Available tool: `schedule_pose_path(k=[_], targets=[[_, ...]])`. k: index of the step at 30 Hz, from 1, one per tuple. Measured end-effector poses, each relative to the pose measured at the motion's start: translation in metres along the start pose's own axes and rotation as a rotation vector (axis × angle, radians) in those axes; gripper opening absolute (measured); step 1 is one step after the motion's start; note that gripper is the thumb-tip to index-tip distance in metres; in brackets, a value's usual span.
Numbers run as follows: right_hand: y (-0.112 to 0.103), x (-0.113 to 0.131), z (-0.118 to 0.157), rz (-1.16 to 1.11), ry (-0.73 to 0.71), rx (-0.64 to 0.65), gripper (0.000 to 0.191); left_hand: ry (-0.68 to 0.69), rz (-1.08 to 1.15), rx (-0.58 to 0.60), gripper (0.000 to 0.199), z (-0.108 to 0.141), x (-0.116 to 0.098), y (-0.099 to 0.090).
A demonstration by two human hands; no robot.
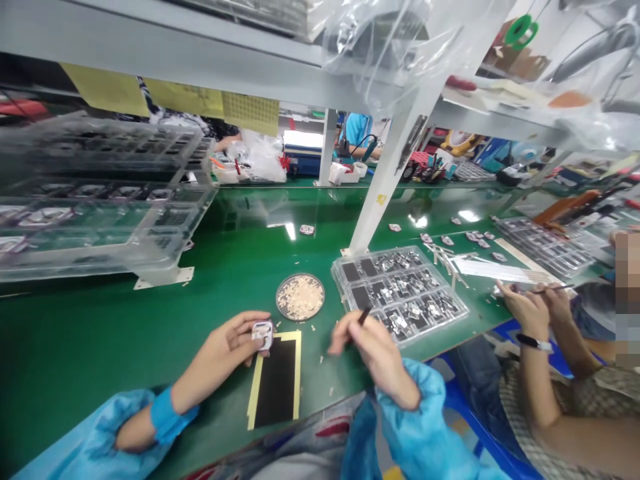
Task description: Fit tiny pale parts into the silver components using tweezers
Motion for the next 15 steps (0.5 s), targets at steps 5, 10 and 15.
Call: schedule_pose_path(k=[5,10,15], targets=[[-0.129,0.013,-0.050,1.042,0.163,-0.517,0.032,-0.023,0.018,0.069,0.054,-0.001,0.004,0.001],[-0.184,-0.009,-0.099,1.132,0.266,-0.356,0.027,-0.038,-0.052,0.125,0.040,-0.002,0.005,0.003],[-0.183,-0.010,-0.106,1.195,0.281,-0.275,0.024,-0.053,-0.038,0.128,0.043,-0.002,0.005,0.004]])
Point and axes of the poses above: each hand's wrist, its own z-axis away from the middle knuckle, its own y-axis out of the palm, x = y × z, the point moved 4 cm from there along -z, towards the middle knuckle, and after that the axes turned 6 degrees about x, right-handed, at the moved point
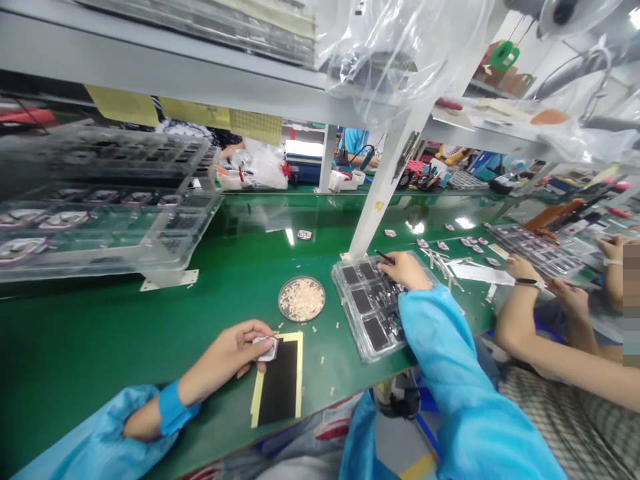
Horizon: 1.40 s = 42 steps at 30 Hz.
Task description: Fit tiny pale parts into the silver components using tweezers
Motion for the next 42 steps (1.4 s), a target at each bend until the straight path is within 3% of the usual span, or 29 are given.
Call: schedule_pose_path(k=[5,8,11,13,17,23,27,35,42], targets=[[-0.011,0.026,0.025,0.023,-0.010,-0.153,0.020,-0.010,0.059,-0.032,0.040,0.003,-0.005,0.002],[-0.003,0.065,0.059,-0.318,-0.120,-0.179,0.027,-0.010,0.100,-0.056,0.041,0.003,-0.008,0.002],[0.025,0.119,0.102,-0.745,-0.243,0.107,0.028,0.000,0.138,-0.064,0.043,0.004,-0.010,0.001],[0.049,0.153,0.129,-0.890,-0.281,0.324,0.024,0.012,0.166,-0.070,0.041,0.004,-0.012,0.000],[0.090,0.188,0.154,-1.025,-0.264,0.485,0.021,0.041,0.194,-0.084,0.038,0.005,-0.015,-0.001],[0.121,0.193,0.146,-1.166,-0.252,0.526,0.022,0.100,0.167,-0.141,0.043,0.005,-0.015,-0.002],[0.123,0.189,0.144,-1.147,-0.269,0.552,0.023,0.145,0.143,-0.142,0.047,0.005,-0.011,0.000],[0.122,0.187,0.143,-0.994,-0.196,0.471,0.037,0.190,-0.034,-0.095,0.055,0.011,-0.013,0.005],[0.122,0.186,0.144,-0.999,-0.187,0.476,0.040,0.190,-0.131,-0.159,0.051,0.014,-0.014,0.006]])
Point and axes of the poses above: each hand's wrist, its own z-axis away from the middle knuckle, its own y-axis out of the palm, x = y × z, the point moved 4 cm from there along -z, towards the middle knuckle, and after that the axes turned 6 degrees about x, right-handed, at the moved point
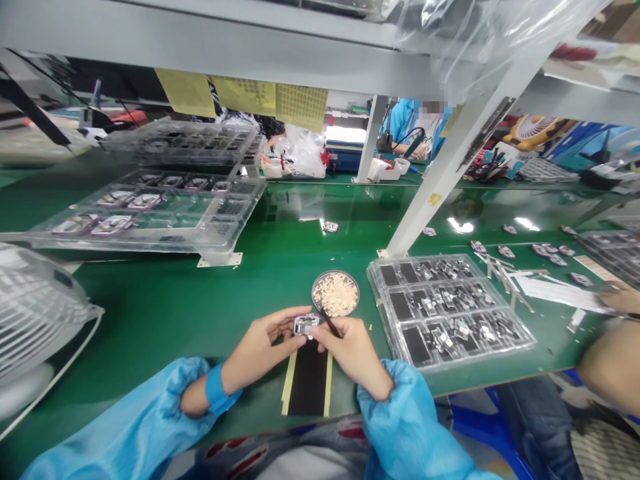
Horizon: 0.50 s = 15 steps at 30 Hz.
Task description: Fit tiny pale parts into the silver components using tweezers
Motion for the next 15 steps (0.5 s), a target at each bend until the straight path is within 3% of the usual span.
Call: schedule_pose_path(k=[12,15], targets=[[0.0019,-0.0023,-0.0008,-0.022,0.012,0.010,0.042,0.070,-0.255,-0.097,0.039,0.0029,-0.0040,-0.0040],[0.0037,-0.0050,-0.0010,-0.029,-0.002,-0.047,0.037,0.043,-0.161,-0.103,0.040,0.0024,-0.0013,-0.0037]])
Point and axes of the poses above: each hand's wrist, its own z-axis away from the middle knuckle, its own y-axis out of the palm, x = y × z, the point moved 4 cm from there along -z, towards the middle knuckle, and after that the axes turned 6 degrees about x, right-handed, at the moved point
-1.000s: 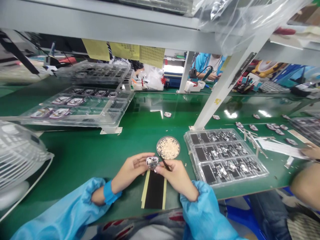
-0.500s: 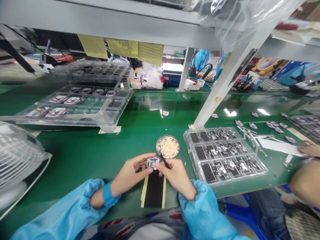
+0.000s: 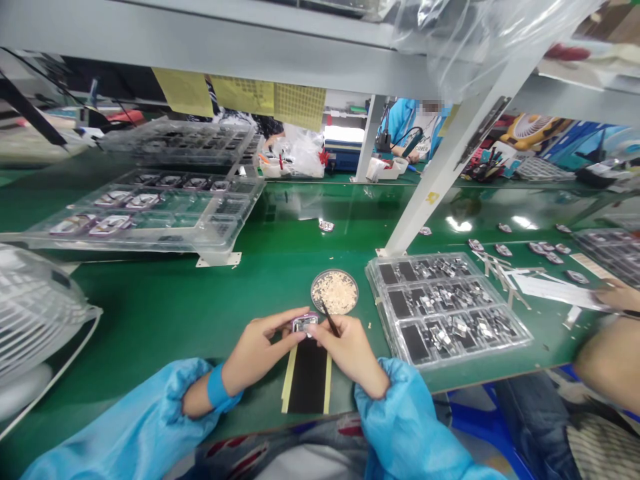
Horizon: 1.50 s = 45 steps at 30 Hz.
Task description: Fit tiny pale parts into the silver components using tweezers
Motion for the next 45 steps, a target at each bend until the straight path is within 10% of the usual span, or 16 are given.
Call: schedule_pose_path(k=[8,34,45], targets=[[0.009,-0.003,0.000,-0.227,-0.065,-0.072,0.034,-0.108,0.529,0.091,0.052,-0.003,0.003,0.012],[0.015,0.001,0.003,-0.487,0.093,0.042,0.036,0.060,0.437,0.118,0.036,-0.002,0.000,0.011],[0.014,0.000,0.005,-0.295,-0.069,-0.064,0.029,-0.025,0.464,0.120,0.028,0.000,-0.007,0.006]])
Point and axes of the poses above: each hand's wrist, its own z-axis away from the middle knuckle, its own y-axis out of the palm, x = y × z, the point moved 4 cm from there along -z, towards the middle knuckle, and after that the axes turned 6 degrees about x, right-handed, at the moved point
